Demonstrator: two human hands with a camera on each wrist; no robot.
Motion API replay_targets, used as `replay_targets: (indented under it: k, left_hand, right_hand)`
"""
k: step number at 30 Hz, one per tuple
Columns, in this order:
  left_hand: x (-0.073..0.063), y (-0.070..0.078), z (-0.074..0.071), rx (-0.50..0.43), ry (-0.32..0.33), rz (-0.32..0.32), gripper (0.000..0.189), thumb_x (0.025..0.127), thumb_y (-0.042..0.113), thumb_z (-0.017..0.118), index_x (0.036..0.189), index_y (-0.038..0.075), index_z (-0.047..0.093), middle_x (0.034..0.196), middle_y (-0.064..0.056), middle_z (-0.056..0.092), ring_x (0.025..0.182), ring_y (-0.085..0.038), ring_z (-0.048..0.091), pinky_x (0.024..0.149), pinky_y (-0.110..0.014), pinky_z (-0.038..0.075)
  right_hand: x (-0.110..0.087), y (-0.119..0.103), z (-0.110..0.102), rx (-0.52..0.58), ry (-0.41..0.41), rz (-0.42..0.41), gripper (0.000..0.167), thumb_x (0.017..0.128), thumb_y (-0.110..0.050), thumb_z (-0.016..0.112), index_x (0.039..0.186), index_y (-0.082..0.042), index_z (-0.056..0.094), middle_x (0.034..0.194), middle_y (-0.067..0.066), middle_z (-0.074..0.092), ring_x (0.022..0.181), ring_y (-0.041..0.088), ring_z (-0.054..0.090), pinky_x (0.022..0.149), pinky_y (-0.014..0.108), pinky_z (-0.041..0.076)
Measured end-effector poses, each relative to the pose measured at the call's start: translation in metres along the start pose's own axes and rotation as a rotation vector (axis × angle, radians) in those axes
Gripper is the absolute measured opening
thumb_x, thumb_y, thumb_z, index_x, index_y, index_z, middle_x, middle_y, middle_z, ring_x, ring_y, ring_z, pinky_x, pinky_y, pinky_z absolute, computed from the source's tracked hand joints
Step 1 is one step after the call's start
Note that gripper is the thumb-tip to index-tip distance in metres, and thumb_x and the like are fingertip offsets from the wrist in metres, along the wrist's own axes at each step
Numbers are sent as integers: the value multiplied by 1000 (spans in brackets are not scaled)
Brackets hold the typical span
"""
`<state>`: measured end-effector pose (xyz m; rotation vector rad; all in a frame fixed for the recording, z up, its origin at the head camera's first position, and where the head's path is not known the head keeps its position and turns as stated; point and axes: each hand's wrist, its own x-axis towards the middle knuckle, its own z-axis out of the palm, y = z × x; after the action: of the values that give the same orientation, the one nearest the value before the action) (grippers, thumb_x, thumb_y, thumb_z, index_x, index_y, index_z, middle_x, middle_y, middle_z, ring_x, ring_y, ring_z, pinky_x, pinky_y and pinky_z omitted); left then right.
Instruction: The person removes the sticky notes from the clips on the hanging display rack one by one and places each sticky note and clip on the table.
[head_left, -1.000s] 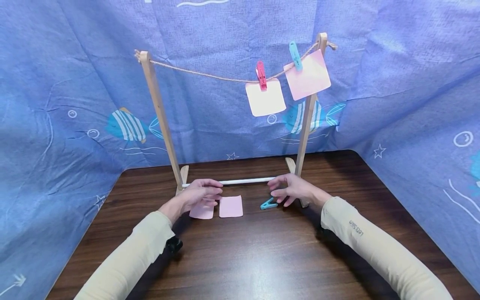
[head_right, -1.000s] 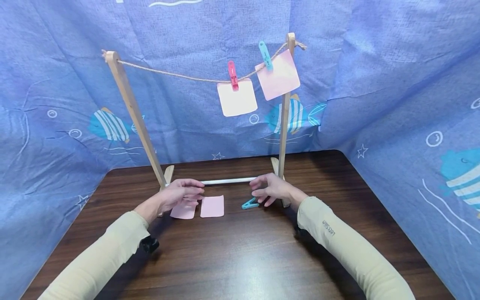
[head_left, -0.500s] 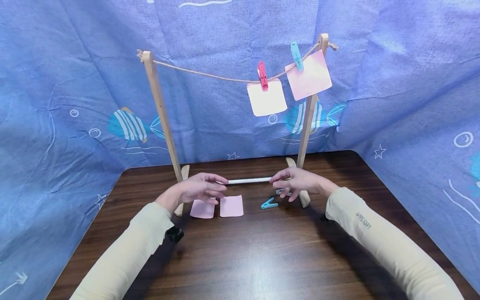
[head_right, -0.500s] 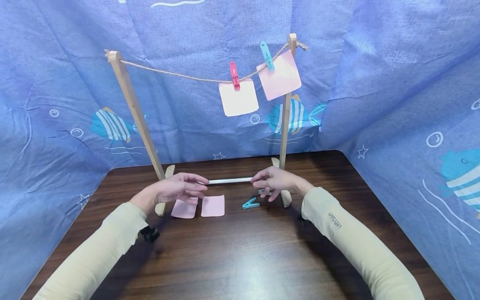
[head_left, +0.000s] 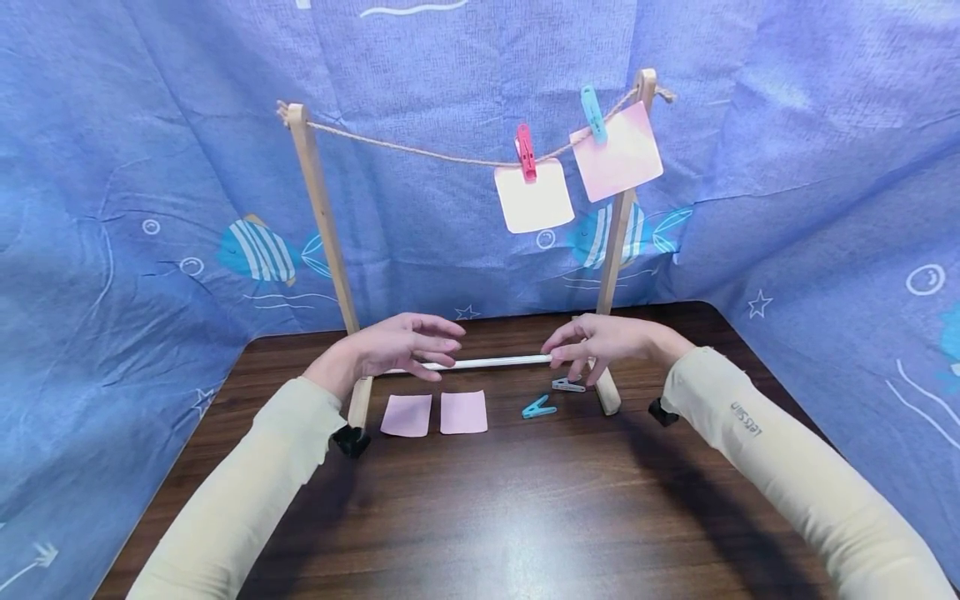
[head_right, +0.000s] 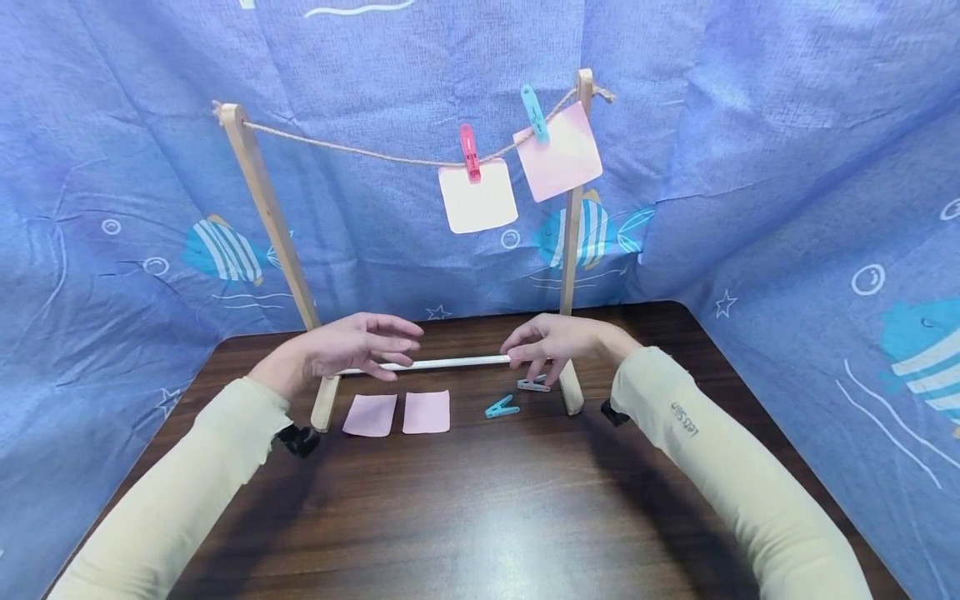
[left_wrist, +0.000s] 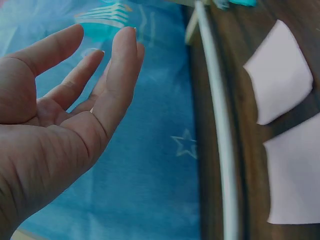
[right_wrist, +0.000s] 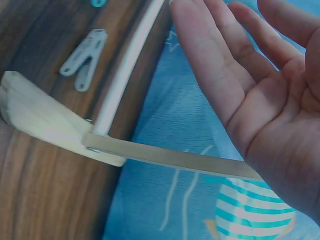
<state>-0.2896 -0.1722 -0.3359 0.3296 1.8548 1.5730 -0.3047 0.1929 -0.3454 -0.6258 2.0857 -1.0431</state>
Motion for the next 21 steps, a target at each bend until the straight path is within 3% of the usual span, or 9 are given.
replay_targets:
  k: [7,14,21]
  left_hand:
    - [-4,26,3,26,3,56,47,102,9,61,147,2,48,143,-20,54,122,-35,61,98,-53,53]
    - [-9,51,10,29,-3,124,48,103,13,61,148,3,47,145,-18,52,127,-34,58,99,-51,52]
    - [-13,75,21,7,-14,176,47,102,11,61,147,2,47,150,-12,47,128,-34,56,97,-51,54]
  right_hand:
    - [-10,-23,-8,-17,-54,-46,45,106,-28,57,144,-4,52,135,20,58,112,30,65,89,51,58]
    - [-26,-51,-16,-98,-111,-85,49,107,-30,54,149,-5,47,137,12,59,121,32,60,95,49,56]
    - [-39,-71,-21,-44,-112,-110,45,108,-27,52,149,-7,48,141,14,57,121,33,57,93,51,56]
